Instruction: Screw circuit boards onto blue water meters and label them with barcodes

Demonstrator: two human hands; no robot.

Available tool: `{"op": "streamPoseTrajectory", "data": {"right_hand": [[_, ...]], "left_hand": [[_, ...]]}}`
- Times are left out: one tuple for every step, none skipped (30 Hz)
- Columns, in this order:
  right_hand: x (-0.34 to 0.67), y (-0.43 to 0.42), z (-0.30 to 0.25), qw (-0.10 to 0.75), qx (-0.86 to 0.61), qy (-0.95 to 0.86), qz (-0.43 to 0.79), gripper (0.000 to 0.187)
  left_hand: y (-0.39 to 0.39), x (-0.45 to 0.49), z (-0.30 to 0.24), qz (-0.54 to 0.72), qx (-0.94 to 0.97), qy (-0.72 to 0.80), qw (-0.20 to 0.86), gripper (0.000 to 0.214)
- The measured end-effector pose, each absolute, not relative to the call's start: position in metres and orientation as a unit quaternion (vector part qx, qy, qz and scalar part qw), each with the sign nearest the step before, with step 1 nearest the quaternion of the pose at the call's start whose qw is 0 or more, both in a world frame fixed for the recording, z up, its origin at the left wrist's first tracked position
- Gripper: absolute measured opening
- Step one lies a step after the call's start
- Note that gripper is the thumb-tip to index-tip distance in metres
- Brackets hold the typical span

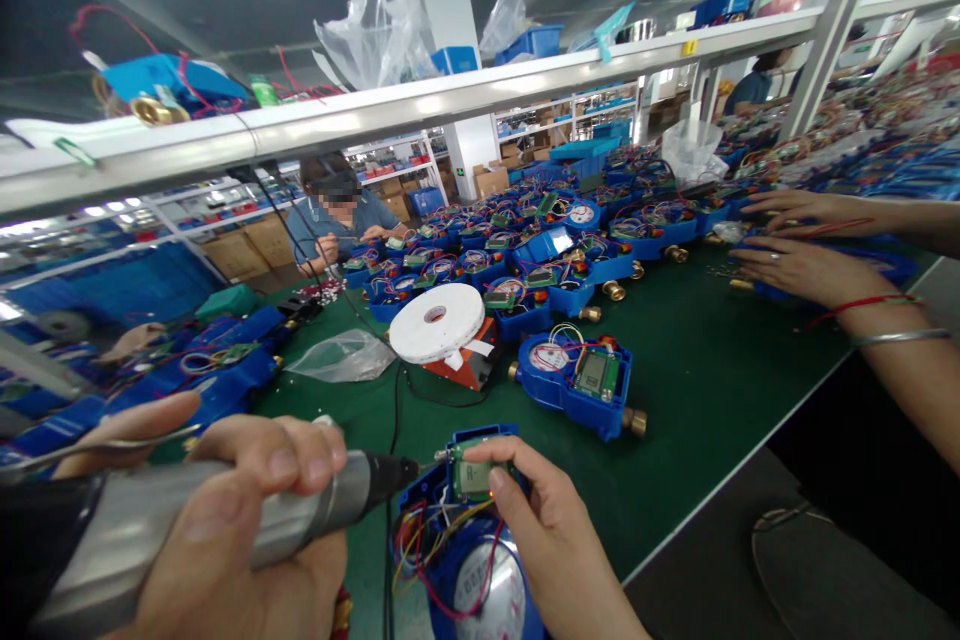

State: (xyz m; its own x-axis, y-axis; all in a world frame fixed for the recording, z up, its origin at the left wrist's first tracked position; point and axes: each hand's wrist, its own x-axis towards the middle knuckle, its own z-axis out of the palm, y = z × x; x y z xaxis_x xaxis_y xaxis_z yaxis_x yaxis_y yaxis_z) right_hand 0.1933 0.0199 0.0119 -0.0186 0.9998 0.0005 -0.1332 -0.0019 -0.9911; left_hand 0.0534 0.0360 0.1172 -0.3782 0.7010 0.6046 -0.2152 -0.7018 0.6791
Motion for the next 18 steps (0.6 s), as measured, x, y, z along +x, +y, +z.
{"op": "streamPoseTrajectory", "data": {"right_hand": [[0.194, 0.02, 0.012, 0.527, -0.467, -0.473, 0.53, 0.031], [0.194, 0.02, 0.011, 0.527, -0.472, -0.475, 0.523, 0.03], [0.194, 0.021, 0.011, 0.529, -0.474, -0.477, 0.518, 0.029], [0.194, 0.021, 0.011, 0.532, -0.473, -0.476, 0.517, 0.027], [0.194, 0.022, 0.01, 0.533, -0.468, -0.473, 0.523, 0.026], [0.194, 0.022, 0.01, 0.535, -0.46, -0.469, 0.532, 0.026], [0.193, 0.022, 0.009, 0.536, -0.453, -0.464, 0.54, 0.025], [0.194, 0.022, 0.008, 0.539, -0.449, -0.459, 0.546, 0.025], [0.194, 0.021, 0.008, 0.541, -0.448, -0.454, 0.548, 0.024], [0.194, 0.021, 0.007, 0.545, -0.446, -0.451, 0.549, 0.024], [0.195, 0.02, 0.006, 0.548, -0.445, -0.45, 0.547, 0.024], [0.195, 0.02, 0.006, 0.552, -0.443, -0.45, 0.545, 0.024], [0.196, 0.019, 0.005, 0.556, -0.44, -0.451, 0.542, 0.025], [0.196, 0.019, 0.005, 0.56, -0.436, -0.451, 0.541, 0.025], [0.196, 0.019, 0.006, 0.564, -0.432, -0.449, 0.541, 0.025], [0.196, 0.019, 0.006, 0.569, -0.43, -0.446, 0.542, 0.026], [0.195, 0.019, 0.007, 0.571, -0.428, -0.444, 0.542, 0.027], [0.195, 0.019, 0.007, 0.572, -0.429, -0.446, 0.539, 0.027]], "left_hand": [[0.037, 0.054, 0.117, 0.791, 0.474, 0.256, 0.288, 0.035], [0.037, 0.055, 0.116, 0.794, 0.471, 0.258, 0.285, 0.034], [0.038, 0.056, 0.116, 0.797, 0.466, 0.26, 0.281, 0.033], [0.039, 0.057, 0.116, 0.8, 0.464, 0.261, 0.277, 0.031], [0.039, 0.058, 0.116, 0.803, 0.462, 0.261, 0.271, 0.029], [0.04, 0.059, 0.115, 0.808, 0.459, 0.26, 0.263, 0.028], [0.041, 0.06, 0.115, 0.809, 0.458, 0.262, 0.259, 0.027], [0.042, 0.061, 0.114, 0.81, 0.456, 0.265, 0.257, 0.027], [0.043, 0.062, 0.114, 0.81, 0.454, 0.267, 0.258, 0.027], [0.044, 0.062, 0.114, 0.809, 0.452, 0.269, 0.262, 0.027], [0.045, 0.062, 0.113, 0.809, 0.451, 0.269, 0.264, 0.027], [0.046, 0.062, 0.113, 0.808, 0.453, 0.27, 0.264, 0.028], [0.047, 0.061, 0.113, 0.807, 0.457, 0.269, 0.26, 0.032], [0.048, 0.06, 0.112, 0.805, 0.462, 0.267, 0.258, 0.036], [0.048, 0.059, 0.112, 0.803, 0.464, 0.268, 0.259, 0.039], [0.049, 0.059, 0.111, 0.803, 0.463, 0.269, 0.262, 0.039], [0.049, 0.059, 0.111, 0.802, 0.459, 0.272, 0.27, 0.036], [0.05, 0.06, 0.111, 0.801, 0.454, 0.274, 0.279, 0.033]]}}
